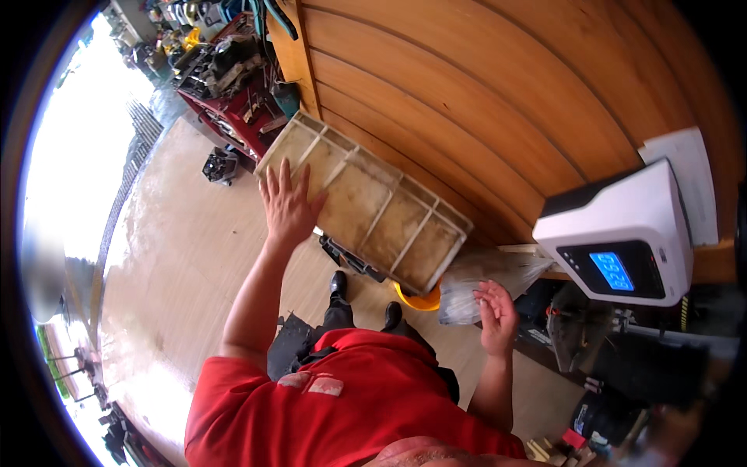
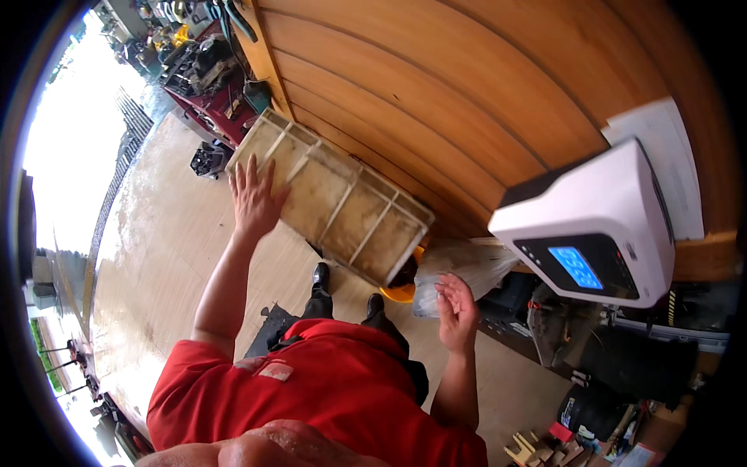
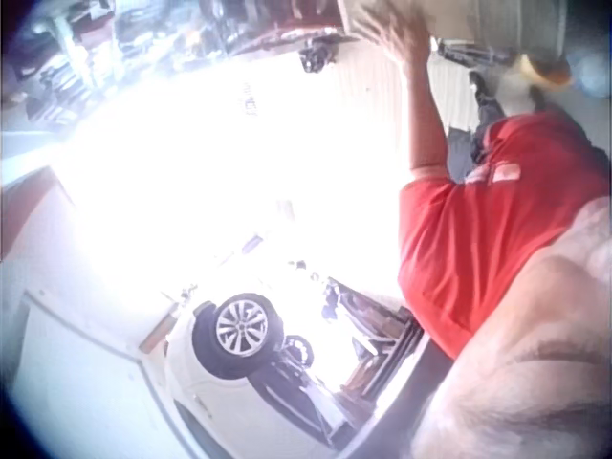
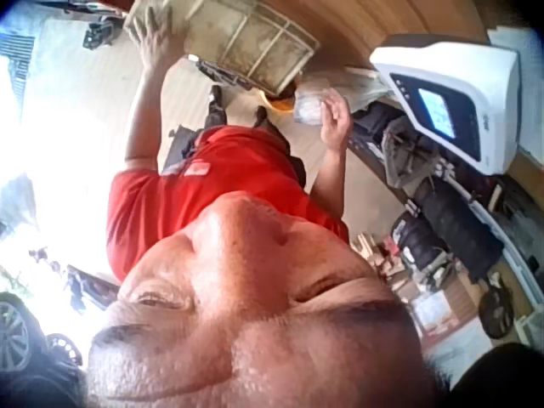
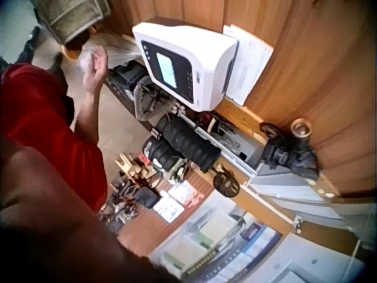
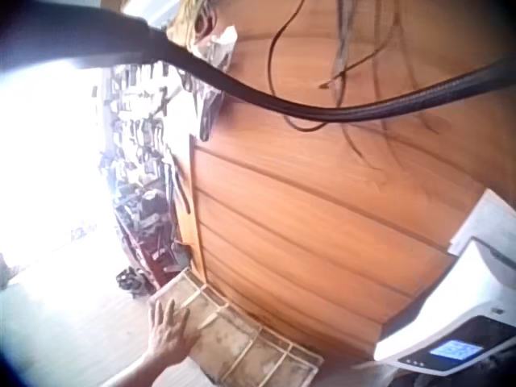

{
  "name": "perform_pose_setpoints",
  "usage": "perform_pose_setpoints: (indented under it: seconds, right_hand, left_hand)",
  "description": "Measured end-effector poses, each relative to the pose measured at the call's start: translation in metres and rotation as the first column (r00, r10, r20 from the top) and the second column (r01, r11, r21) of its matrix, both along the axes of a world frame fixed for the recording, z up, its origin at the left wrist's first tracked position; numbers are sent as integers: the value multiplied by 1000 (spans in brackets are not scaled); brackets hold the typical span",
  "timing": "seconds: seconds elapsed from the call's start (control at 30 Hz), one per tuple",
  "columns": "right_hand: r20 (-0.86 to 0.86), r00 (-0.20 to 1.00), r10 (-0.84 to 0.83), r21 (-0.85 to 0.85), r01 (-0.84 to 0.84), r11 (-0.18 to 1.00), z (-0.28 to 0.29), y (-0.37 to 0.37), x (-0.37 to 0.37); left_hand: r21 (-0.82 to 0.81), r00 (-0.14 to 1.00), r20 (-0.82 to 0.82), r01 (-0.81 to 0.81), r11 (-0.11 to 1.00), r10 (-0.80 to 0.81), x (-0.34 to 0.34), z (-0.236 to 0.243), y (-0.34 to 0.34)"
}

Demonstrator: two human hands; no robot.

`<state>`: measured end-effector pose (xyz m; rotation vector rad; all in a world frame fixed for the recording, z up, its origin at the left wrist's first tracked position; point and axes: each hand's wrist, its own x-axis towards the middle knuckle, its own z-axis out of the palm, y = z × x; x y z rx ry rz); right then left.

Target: The person drains oil from a car on a lift into a collection tank, wipes their hands with a cloth, and then picks up a pair of sunglasses from a workbench.

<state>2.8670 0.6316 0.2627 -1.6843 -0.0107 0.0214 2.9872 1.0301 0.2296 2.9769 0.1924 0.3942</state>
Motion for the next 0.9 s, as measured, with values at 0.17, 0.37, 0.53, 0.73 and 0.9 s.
perform_pose_setpoints:
  seconds: [0.17, 0.37, 0.53, 0.73, 0.9]
  right_hand:
    - [24, 998, -49, -79, 51, 996, 35, 56, 47]
    - [-70, 976, 208, -374, -219, 901, 47, 136, 153]
    - [-204, 942, 266, -624, -335, 706, -32, 167, 236]
    - [-489, 868, 84, -829, -493, 266, -116, 184, 274]
    - [-544, 839, -4, -815, -527, 239, -150, 184, 277]
  left_hand:
    - [-100, 998, -61, 2, 995, -8, -37, 2, 15]
    - [-209, 991, -132, 4, 978, -32, -67, -3, 44]
    - [-249, 987, -159, -4, 968, -37, -73, -7, 50]
    - [-300, 988, -152, -9, 954, -38, -79, -15, 57]
    - [-320, 986, -163, -17, 947, -38, -80, -21, 60]
